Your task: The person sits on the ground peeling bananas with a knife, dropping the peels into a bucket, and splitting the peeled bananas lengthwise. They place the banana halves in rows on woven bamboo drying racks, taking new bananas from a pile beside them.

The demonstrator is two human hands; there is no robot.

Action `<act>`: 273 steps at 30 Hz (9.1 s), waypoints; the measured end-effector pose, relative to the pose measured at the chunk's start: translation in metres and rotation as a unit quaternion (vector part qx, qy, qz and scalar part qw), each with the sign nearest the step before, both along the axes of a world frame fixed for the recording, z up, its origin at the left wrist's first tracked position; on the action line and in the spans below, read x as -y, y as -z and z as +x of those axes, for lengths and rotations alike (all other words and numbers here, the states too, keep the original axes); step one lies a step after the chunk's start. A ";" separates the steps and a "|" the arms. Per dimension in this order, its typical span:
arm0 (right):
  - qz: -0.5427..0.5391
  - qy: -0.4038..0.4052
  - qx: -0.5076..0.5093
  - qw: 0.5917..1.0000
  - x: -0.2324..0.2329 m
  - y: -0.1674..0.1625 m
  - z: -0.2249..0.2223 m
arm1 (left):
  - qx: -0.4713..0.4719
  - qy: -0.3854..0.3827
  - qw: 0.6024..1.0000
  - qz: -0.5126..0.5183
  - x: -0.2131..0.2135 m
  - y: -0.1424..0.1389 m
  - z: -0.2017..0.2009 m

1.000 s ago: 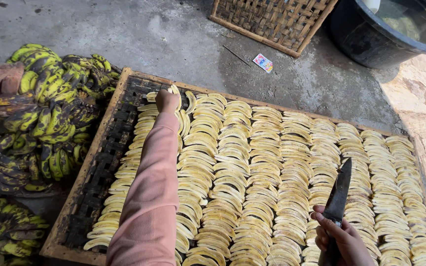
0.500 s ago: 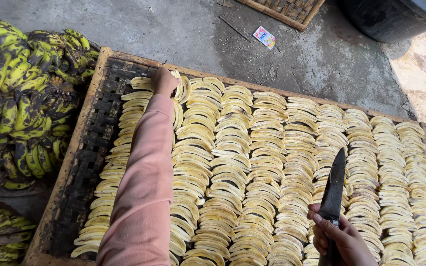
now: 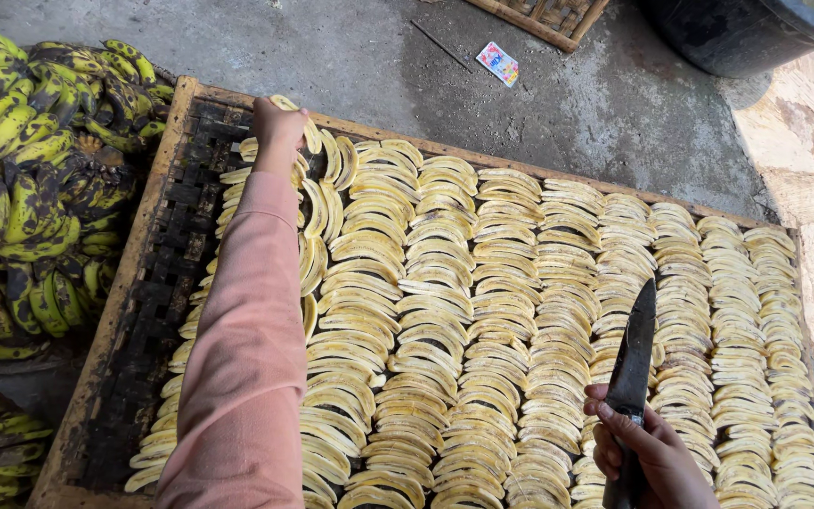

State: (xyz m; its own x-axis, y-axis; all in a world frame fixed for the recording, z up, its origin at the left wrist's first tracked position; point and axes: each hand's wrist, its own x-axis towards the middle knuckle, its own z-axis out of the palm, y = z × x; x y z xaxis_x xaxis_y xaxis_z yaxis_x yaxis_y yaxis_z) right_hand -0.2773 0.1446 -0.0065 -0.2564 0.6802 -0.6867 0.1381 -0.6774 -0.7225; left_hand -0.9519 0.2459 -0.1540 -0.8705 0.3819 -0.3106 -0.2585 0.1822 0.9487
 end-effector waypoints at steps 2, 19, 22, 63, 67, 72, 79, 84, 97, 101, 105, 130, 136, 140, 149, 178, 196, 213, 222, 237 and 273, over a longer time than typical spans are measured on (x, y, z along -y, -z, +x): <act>0.002 0.001 -0.001 1.000 0.001 0.000 -0.001 | -0.125 0.048 0.982 -0.132 0.006 0.000 0.001; -0.004 0.015 0.018 1.000 0.007 -0.010 -0.006 | -0.278 0.070 0.898 -0.334 -0.006 0.001 0.032; 0.000 0.002 0.007 1.000 0.008 -0.012 -0.006 | -0.286 0.066 0.895 -0.336 -0.007 0.000 0.031; 0.206 0.331 0.487 0.782 0.419 0.102 0.363 | 0.066 0.590 0.792 0.142 0.296 -0.145 0.945; 0.228 0.187 0.553 0.779 0.402 0.109 0.326 | 0.058 0.544 0.837 0.012 0.320 -0.097 0.925; 0.230 0.234 0.578 0.747 0.380 0.103 0.320 | 0.015 0.550 0.835 0.013 0.292 -0.110 0.907; 0.182 0.120 0.610 0.761 0.339 0.102 0.330 | 0.214 0.448 0.867 0.029 0.293 -0.136 0.892; 0.162 0.153 0.603 0.766 0.345 0.106 0.338 | 0.152 0.529 0.835 -0.006 0.299 -0.140 0.890; 0.485 0.268 0.165 0.816 0.297 0.048 0.371 | 0.513 0.692 0.501 0.078 0.293 -0.145 0.922; 0.449 0.297 0.143 0.830 0.289 0.032 0.373 | 0.392 0.604 0.693 0.050 0.268 -0.145 0.919; 0.411 0.315 0.173 0.838 0.272 0.008 0.370 | 0.157 0.585 0.775 0.179 0.267 -0.144 0.922; 0.550 0.213 0.372 0.717 0.234 -0.018 0.358 | -0.562 0.441 0.669 0.205 0.288 -0.158 0.919; 0.300 0.373 -0.047 0.877 0.242 -0.019 0.377 | -0.529 0.479 0.652 0.255 0.290 -0.164 0.918; 0.165 0.364 -0.378 0.835 0.248 -0.005 0.412 | -0.324 0.556 0.692 0.326 0.287 -0.169 0.924; 0.061 0.508 -0.159 0.844 0.239 0.053 0.425 | 0.485 0.479 0.678 0.276 0.264 -0.180 0.922; 0.432 0.391 0.145 0.800 0.222 0.041 0.397 | 0.409 0.553 0.712 0.139 0.281 -0.162 0.953; 0.322 0.530 -0.095 0.779 0.231 0.071 0.410 | 0.047 0.667 0.705 0.234 0.289 -0.157 0.951; 0.367 0.419 0.153 0.817 0.250 0.015 0.422 | 0.043 0.690 0.703 0.168 0.283 -0.152 0.959; 0.423 0.421 0.225 0.770 0.230 0.027 0.407 | 0.353 0.639 0.664 0.164 0.289 -0.155 0.960; 0.438 0.587 0.063 0.678 0.237 0.034 0.414 | 0.533 0.359 0.758 0.111 0.272 -0.157 0.958; 0.471 0.066 0.349 0.808 0.267 -0.058 0.304 | 0.536 0.343 0.680 0.364 0.217 -0.130 0.926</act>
State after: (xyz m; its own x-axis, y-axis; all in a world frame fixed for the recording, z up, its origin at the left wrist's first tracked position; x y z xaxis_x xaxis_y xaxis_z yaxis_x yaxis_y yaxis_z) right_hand 0.0262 -0.1224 0.0519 0.0870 0.9749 0.2048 0.7054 0.0848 -0.7037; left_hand -0.0260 0.0285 -0.0237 0.1678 0.9762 -0.1376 -0.9638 0.1918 0.1854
